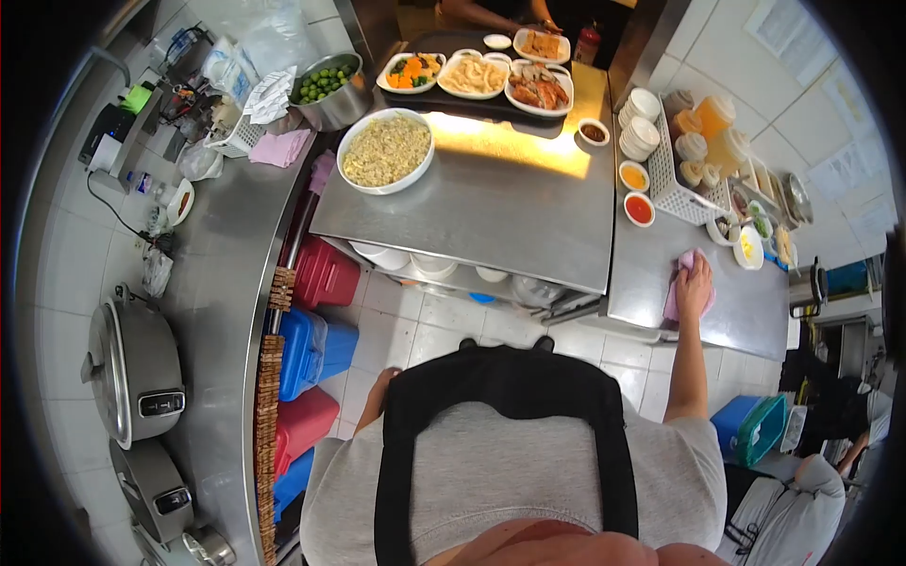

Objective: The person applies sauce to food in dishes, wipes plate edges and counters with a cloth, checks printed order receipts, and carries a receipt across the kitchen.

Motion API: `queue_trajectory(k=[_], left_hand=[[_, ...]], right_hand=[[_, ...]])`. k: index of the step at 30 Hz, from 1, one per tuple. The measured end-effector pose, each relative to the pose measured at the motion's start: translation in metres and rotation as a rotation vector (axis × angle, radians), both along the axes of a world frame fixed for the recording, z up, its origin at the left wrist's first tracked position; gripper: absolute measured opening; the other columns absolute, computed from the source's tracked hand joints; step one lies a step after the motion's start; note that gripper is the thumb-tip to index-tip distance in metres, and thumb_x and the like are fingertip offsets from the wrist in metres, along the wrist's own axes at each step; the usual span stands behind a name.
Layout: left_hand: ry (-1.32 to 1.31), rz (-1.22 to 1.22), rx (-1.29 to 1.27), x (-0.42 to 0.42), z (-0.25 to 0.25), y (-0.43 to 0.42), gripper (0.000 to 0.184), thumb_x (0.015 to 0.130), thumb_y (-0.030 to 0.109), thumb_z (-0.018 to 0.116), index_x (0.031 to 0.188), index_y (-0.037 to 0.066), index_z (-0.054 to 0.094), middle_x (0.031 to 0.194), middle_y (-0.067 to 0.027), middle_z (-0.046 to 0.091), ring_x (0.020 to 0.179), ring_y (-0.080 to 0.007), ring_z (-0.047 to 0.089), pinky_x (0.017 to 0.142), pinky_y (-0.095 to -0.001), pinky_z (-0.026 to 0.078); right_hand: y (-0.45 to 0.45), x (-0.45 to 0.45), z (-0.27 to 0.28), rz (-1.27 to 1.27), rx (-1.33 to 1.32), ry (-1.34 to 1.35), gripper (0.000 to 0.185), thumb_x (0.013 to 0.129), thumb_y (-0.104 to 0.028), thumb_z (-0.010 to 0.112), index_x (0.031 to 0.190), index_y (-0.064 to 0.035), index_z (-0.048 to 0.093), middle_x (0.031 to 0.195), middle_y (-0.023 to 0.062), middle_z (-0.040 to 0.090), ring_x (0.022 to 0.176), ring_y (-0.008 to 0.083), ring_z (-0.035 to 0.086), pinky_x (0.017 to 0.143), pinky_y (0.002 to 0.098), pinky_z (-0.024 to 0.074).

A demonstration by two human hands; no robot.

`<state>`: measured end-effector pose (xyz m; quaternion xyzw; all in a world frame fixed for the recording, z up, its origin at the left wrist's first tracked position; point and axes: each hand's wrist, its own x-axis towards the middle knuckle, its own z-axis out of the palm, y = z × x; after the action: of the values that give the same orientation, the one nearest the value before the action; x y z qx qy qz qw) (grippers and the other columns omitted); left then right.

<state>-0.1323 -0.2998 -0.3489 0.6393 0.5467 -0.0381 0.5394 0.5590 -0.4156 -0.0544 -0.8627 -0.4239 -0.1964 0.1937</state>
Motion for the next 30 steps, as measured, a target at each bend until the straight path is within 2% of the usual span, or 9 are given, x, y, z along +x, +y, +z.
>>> queue_trajectory(k=[6,13,21,24,27,28,29,30], left_hand=[[0.054,0.117,-0.112,-0.020,0.011,-0.007,0.043,0.075,0.034,0.059,0.104,0.002,0.056,0.078,-0.0140,0.063,0.070,-0.0187,0.058,0.063,-0.0336,0.046],[-0.006,0.235,-0.081,-0.013,0.009,0.012,0.043,0.075,0.034,0.059,0.104,0.003,0.056,0.080,-0.0138,0.063,0.071,-0.0186,0.058,0.063,-0.0340,0.046],[-0.049,0.285,-0.099,-0.027,-0.006,-0.008,0.042,0.075,0.034,0.059,0.104,0.003,0.056,0.082,-0.0136,0.063,0.071,-0.0186,0.059,0.062,-0.0345,0.046],[-0.140,0.282,-0.091,-0.028,-0.020,-0.017,0.041,0.075,0.034,0.059,0.104,0.004,0.056,0.083,-0.0136,0.063,0.071,-0.0186,0.059,0.062,-0.0346,0.046],[-0.370,0.330,-0.067,-0.035,-0.022,-0.008,0.041,0.075,0.034,0.059,0.103,0.004,0.056,0.084,-0.0135,0.063,0.072,-0.0185,0.059,0.061,-0.0348,0.046],[-0.428,0.584,-0.053,-0.029,0.010,-0.011,0.040,0.076,0.034,0.057,0.104,0.006,0.056,0.086,-0.0115,0.063,0.074,-0.0190,0.058,0.062,-0.0349,0.045],[-0.502,0.831,-0.011,0.002,0.125,-0.015,0.038,0.077,0.034,0.056,0.104,0.008,0.055,0.088,-0.0095,0.062,0.076,-0.0195,0.058,0.063,-0.0349,0.043],[-0.619,0.872,-0.017,0.003,0.146,0.010,0.038,0.077,0.037,0.055,0.104,0.009,0.054,0.089,-0.0073,0.061,0.078,-0.0191,0.057,0.066,-0.0340,0.042]], right_hand=[[-0.001,0.001,-0.001,-0.019,-0.002,0.024,0.044,0.075,-0.011,0.049,0.117,-0.0002,0.044,0.112,0.0192,0.048,0.106,0.0341,0.043,0.092,0.0386,0.0340],[-0.001,0.007,-0.011,-0.025,0.024,-0.039,0.043,0.072,-0.010,0.051,0.114,0.0009,0.046,0.114,0.0178,0.048,0.108,0.0329,0.042,0.092,0.0390,0.0346],[0.001,0.003,-0.010,-0.043,0.025,-0.014,0.042,0.071,-0.010,0.050,0.112,0.0013,0.047,0.113,0.0182,0.049,0.107,0.0335,0.043,0.091,0.0394,0.0351],[0.002,0.002,-0.006,-0.051,0.016,-0.018,0.041,0.072,-0.010,0.050,0.111,0.0014,0.047,0.114,0.0183,0.049,0.106,0.0337,0.043,0.091,0.0395,0.0351],[-0.001,0.002,-0.006,-0.047,0.011,-0.040,0.040,0.072,-0.010,0.049,0.110,0.0010,0.047,0.112,0.0186,0.049,0.104,0.0343,0.045,0.089,0.0396,0.0360],[0.000,0.002,-0.006,-0.034,0.025,-0.065,0.040,0.072,-0.011,0.049,0.110,0.0007,0.047,0.111,0.0189,0.050,0.101,0.0349,0.046,0.088,0.0397,0.0369],[0.001,0.001,-0.004,-0.033,0.021,-0.057,0.040,0.072,-0.011,0.049,0.110,0.0007,0.047,0.111,0.0189,0.050,0.101,0.0349,0.046,0.088,0.0397,0.0369],[0.001,-0.002,-0.001,-0.044,0.009,-0.030,0.040,0.072,-0.011,0.049,0.110,0.0009,0.047,0.111,0.0188,0.049,0.103,0.0346,0.045,0.089,0.0396,0.0360]])
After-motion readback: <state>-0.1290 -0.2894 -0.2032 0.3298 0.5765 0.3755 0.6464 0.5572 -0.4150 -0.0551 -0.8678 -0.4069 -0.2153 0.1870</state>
